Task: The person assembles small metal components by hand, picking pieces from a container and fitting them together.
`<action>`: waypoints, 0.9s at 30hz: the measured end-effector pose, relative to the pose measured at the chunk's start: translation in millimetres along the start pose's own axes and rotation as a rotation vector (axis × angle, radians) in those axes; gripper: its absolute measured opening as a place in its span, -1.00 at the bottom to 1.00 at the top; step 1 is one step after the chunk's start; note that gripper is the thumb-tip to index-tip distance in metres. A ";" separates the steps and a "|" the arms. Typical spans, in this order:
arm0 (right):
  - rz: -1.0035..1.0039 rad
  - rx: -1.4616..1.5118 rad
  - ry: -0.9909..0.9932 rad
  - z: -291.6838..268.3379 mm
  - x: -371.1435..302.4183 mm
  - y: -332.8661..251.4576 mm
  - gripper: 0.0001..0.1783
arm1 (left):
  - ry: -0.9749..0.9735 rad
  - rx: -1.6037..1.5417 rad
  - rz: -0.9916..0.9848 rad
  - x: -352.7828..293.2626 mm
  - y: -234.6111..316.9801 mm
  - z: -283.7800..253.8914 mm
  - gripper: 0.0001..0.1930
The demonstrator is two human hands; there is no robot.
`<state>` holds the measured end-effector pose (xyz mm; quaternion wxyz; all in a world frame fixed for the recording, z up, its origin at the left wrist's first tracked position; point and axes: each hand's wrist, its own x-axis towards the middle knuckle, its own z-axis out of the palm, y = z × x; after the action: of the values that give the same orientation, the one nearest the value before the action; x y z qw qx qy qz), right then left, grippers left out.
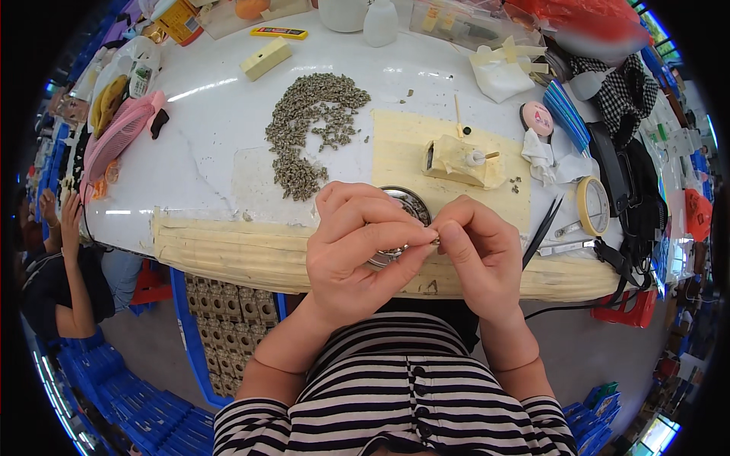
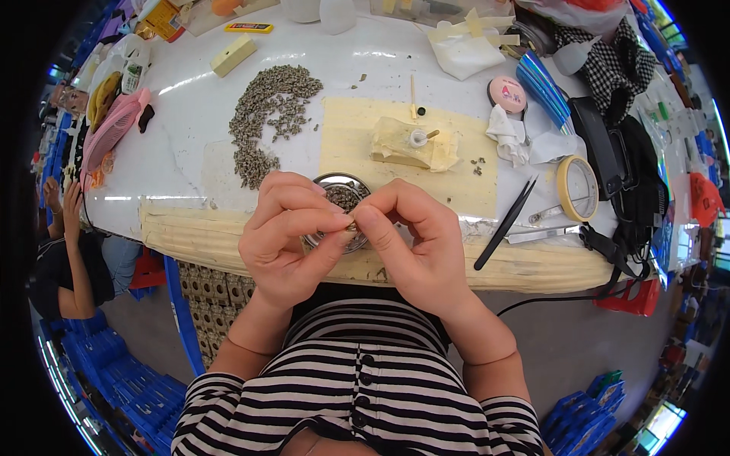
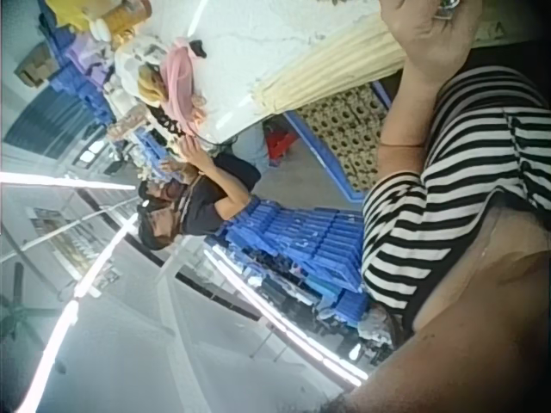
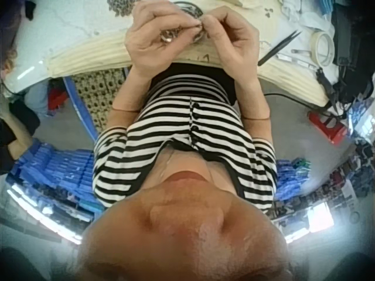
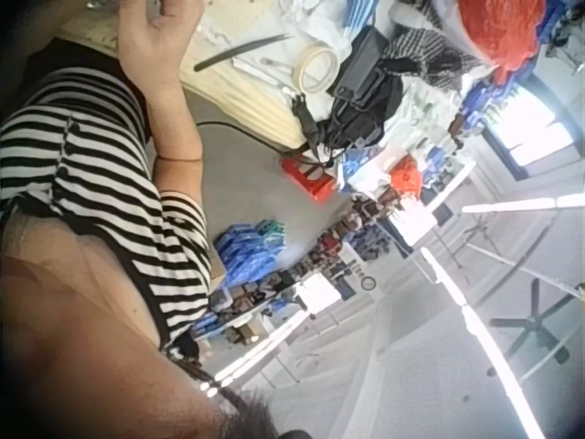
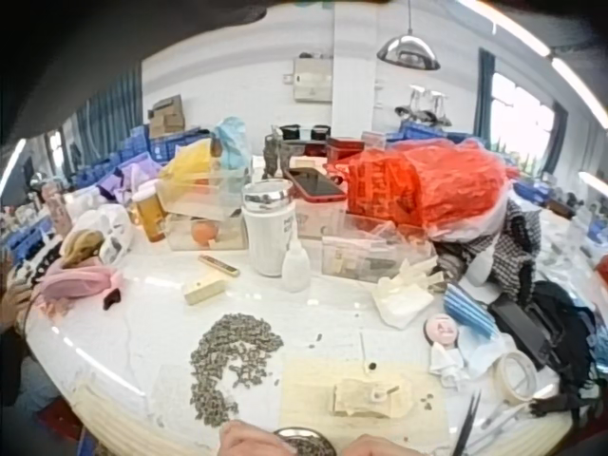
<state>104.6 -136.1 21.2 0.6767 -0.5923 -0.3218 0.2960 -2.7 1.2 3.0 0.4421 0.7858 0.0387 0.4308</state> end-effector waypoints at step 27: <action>-0.238 -0.282 0.107 2.2 1.9 1.8 -0.95 | 0.060 0.135 0.029 -0.3 -0.6 0.4 -0.73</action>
<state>104.0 -133.0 19.8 0.6335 -0.6538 -0.3914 0.1341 -2.5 1.1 2.3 0.3804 0.8010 0.0696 0.4570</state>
